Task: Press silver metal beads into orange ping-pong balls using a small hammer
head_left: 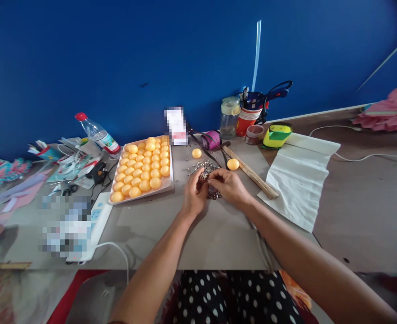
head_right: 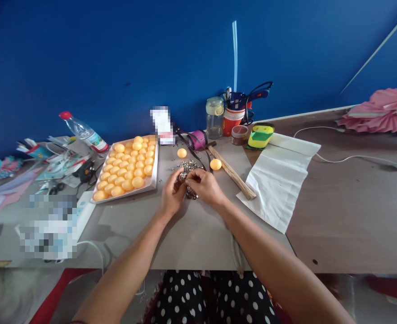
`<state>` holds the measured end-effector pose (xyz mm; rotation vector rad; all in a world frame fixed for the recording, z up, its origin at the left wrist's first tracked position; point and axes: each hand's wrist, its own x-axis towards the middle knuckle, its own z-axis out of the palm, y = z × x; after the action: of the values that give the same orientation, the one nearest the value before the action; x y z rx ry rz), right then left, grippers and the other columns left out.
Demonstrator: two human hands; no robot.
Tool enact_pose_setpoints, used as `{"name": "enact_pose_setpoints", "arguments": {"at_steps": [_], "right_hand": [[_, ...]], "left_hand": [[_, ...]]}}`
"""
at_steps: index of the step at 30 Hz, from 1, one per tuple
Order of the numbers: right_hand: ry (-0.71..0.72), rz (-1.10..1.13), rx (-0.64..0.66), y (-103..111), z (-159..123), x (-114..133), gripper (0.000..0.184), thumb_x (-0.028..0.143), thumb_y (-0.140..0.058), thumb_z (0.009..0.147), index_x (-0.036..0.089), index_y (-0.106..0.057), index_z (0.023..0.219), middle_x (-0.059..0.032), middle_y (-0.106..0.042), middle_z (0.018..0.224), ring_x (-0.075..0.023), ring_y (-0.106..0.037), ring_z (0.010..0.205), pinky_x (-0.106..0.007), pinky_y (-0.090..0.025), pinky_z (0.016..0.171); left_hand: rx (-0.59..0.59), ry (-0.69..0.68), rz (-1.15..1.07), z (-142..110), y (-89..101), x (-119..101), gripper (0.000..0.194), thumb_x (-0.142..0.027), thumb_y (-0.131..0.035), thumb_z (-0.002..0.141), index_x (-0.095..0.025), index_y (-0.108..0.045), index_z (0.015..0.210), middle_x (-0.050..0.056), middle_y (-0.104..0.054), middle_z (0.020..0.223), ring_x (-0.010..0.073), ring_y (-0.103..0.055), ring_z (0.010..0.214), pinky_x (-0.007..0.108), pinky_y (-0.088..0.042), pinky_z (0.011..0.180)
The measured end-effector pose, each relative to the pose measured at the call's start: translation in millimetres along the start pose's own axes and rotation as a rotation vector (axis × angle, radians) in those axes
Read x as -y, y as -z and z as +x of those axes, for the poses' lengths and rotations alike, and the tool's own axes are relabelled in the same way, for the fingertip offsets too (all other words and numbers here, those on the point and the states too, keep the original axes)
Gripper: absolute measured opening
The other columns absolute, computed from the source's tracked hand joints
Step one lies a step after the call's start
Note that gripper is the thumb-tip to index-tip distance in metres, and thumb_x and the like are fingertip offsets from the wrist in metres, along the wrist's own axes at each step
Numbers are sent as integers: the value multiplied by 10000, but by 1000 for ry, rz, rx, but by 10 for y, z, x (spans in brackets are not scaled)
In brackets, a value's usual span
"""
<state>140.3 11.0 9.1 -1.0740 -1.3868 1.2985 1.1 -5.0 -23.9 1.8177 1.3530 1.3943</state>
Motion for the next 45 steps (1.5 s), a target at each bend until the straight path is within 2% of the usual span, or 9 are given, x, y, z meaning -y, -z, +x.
{"name": "enact_pose_setpoints", "arguments": {"at_steps": [3,6,14,24,33,38,45], "right_hand": [[-96,280,94,59,12,41,172,333,-633,690,187,-541,685,54,-459,523,-80,-374,482,-231,-291,492],[-118,385,163,81,11,66,219,351,-673,668,177,-540,675,36,-497,577,-85,-412,528,-229,-310,520],[-79,257,166,51,11,28,217,344,-708,638,172,-577,657,26,-521,671,-100,-452,629,-236,-360,600],[-191,318,180,46,22,4,280,385,-737,599,160,-581,660,33,-548,609,-76,-442,533,-227,-335,526],[-203,309,148,15,10,33,293,388,-744,579,165,-563,639,51,-498,540,-75,-423,498,-228,-325,490],[-174,309,180,29,5,32,282,388,-736,599,165,-565,628,55,-487,538,-72,-411,503,-227,-323,497],[-180,361,172,54,32,-55,247,330,-757,601,160,-589,665,34,-565,614,-75,-464,538,-224,-354,531]], "left_hand": [[13,26,-59,-5,-8,-30,411,-208,-531,831,-203,-501,1240,100,-593,1190,216,-572,1080,393,-484,924],[16,41,-88,-2,-2,-61,389,-218,-535,830,-205,-513,1218,94,-602,1173,213,-578,1072,380,-493,913],[2,73,-116,7,22,-95,372,-204,-535,820,-173,-517,1191,102,-611,1155,205,-596,1026,349,-503,879],[-27,-16,45,10,44,-122,400,-125,-523,784,-184,-525,1180,91,-617,1131,194,-596,987,341,-508,849],[-41,-103,152,2,53,-123,446,-78,-494,771,-192,-512,1202,90,-614,1129,192,-584,1007,341,-494,870],[-37,-116,154,4,48,-131,457,-68,-486,766,-192,-508,1205,91,-605,1150,199,-572,1049,353,-486,893],[-44,-137,167,7,48,-140,460,-61,-486,762,-184,-510,1204,95,-608,1142,198,-573,1045,348,-480,900]]}}
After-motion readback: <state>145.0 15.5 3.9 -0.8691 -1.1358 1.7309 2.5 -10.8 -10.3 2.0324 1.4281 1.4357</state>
